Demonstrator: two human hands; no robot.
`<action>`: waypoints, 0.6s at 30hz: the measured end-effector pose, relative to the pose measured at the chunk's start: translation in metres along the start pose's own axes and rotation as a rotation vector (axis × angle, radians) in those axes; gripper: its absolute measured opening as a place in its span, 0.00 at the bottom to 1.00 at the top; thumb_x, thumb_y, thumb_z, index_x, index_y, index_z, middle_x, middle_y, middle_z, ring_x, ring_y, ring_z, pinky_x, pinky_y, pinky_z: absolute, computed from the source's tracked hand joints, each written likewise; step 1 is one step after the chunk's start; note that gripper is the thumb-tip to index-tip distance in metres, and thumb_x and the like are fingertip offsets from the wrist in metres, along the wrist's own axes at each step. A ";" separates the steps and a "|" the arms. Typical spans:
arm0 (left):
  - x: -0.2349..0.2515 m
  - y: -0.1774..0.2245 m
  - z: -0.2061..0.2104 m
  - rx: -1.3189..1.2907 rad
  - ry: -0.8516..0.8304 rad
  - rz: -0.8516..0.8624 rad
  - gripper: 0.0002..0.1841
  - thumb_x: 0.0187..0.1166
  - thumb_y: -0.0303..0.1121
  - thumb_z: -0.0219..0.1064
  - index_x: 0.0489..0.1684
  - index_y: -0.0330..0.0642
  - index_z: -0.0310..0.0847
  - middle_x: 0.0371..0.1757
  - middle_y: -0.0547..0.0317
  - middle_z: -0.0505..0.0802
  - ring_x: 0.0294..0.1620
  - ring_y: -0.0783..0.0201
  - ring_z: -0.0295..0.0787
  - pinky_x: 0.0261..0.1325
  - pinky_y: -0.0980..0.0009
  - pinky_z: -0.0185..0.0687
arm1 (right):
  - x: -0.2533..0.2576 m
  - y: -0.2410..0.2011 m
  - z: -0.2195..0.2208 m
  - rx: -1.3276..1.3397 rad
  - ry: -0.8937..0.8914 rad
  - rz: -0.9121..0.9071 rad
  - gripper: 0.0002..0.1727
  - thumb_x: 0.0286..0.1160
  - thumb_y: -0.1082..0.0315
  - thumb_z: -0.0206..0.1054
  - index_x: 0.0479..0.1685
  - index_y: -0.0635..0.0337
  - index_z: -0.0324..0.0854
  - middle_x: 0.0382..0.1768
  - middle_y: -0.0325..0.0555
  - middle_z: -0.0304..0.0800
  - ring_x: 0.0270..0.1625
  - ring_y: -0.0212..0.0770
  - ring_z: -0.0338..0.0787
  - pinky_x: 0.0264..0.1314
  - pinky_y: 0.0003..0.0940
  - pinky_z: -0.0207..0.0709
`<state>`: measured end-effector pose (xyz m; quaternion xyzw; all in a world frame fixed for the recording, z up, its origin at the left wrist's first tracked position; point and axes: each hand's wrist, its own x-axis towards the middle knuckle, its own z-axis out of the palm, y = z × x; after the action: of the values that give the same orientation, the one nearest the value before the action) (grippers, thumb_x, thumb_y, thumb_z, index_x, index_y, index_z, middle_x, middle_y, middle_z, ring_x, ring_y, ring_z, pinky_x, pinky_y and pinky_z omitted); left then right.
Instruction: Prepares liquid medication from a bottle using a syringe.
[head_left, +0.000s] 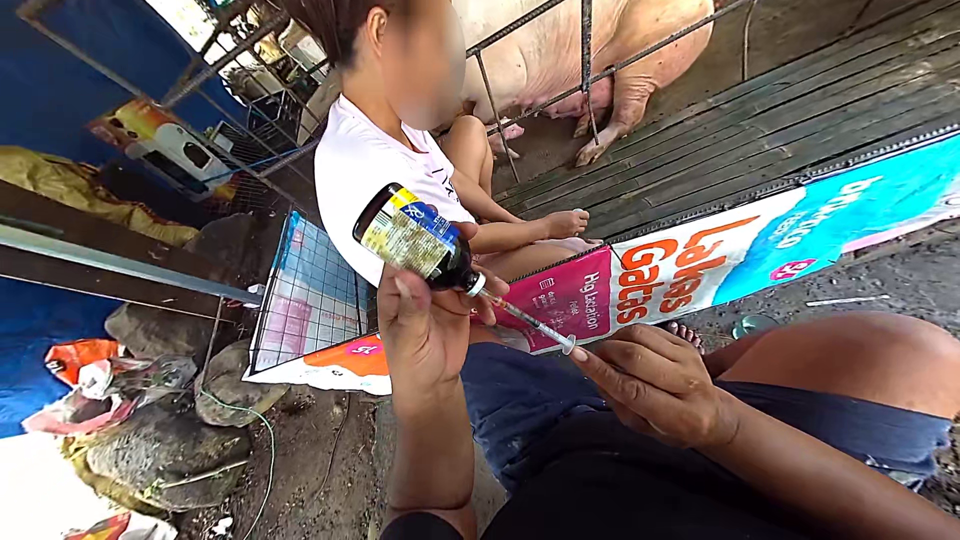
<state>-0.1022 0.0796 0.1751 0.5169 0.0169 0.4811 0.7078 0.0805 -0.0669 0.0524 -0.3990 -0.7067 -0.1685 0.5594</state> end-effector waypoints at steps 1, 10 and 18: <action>0.000 0.001 0.000 0.000 -0.003 0.003 0.27 0.82 0.48 0.66 0.75 0.43 0.72 0.67 0.37 0.86 0.40 0.49 0.94 0.33 0.61 0.93 | 0.000 0.000 0.000 0.002 0.001 -0.001 0.18 0.79 0.72 0.65 0.67 0.61 0.84 0.37 0.50 0.84 0.37 0.46 0.81 0.40 0.37 0.77; 0.001 0.004 0.004 -0.025 -0.016 0.010 0.26 0.83 0.48 0.66 0.73 0.42 0.73 0.67 0.37 0.86 0.40 0.50 0.94 0.33 0.62 0.93 | 0.005 -0.001 0.000 0.004 0.001 -0.016 0.18 0.79 0.73 0.65 0.67 0.61 0.84 0.36 0.51 0.83 0.36 0.46 0.81 0.40 0.36 0.76; 0.000 0.008 0.006 -0.034 -0.027 0.014 0.26 0.83 0.48 0.65 0.73 0.43 0.73 0.67 0.38 0.86 0.42 0.49 0.94 0.36 0.60 0.93 | 0.006 -0.001 0.002 0.014 0.007 -0.024 0.18 0.79 0.73 0.66 0.67 0.61 0.84 0.36 0.51 0.83 0.36 0.46 0.80 0.40 0.37 0.76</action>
<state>-0.1039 0.0751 0.1837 0.5115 -0.0046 0.4794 0.7131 0.0779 -0.0639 0.0575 -0.3859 -0.7107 -0.1718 0.5625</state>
